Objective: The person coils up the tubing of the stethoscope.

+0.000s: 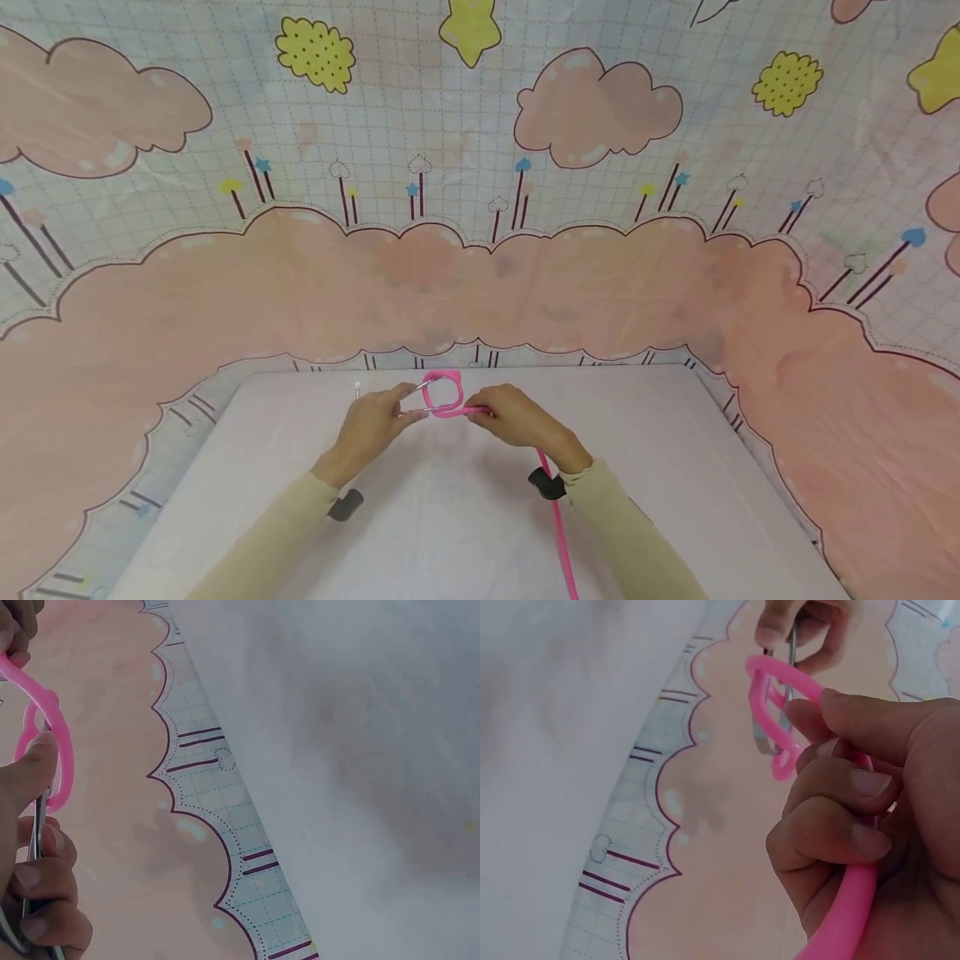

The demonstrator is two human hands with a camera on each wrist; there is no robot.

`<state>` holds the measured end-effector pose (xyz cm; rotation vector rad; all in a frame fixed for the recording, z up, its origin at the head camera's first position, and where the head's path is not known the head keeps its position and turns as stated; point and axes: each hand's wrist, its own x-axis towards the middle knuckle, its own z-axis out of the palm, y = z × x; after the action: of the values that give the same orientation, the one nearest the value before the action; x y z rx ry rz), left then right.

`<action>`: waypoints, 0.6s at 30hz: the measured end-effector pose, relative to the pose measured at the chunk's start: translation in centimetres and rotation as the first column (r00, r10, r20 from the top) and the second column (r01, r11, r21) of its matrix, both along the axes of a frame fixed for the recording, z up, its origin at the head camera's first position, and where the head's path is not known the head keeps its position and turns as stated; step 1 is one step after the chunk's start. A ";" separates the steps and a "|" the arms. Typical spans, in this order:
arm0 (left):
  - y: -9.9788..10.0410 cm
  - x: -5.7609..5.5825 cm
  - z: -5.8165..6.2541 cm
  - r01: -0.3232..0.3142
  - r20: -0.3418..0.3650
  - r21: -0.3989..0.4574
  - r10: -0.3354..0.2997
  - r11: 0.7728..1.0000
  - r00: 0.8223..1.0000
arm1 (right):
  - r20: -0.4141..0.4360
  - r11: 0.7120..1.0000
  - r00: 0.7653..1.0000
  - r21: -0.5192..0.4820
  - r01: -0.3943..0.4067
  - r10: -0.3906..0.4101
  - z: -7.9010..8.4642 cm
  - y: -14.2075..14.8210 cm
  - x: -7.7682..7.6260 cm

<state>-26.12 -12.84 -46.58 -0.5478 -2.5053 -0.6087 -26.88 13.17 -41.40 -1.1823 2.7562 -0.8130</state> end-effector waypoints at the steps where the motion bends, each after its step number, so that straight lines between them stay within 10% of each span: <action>1: 0.0 0.1 0.0 0.006 0.008 -0.011 -0.006 1.000 1.000 | -0.021 1.000 1.000 0.015 0.003 -0.003 0.1 0.0 0.0; 18: 0.0 0.8 0.5 0.166 0.113 -0.114 -0.153 0.979 0.982 | -0.206 1.000 0.979 0.030 0.002 0.005 0.7 0.5 -0.4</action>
<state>-25.36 -12.88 -46.11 -0.7890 -2.6274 -0.5564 -27.27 13.71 -40.66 -1.3337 2.9172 -0.6813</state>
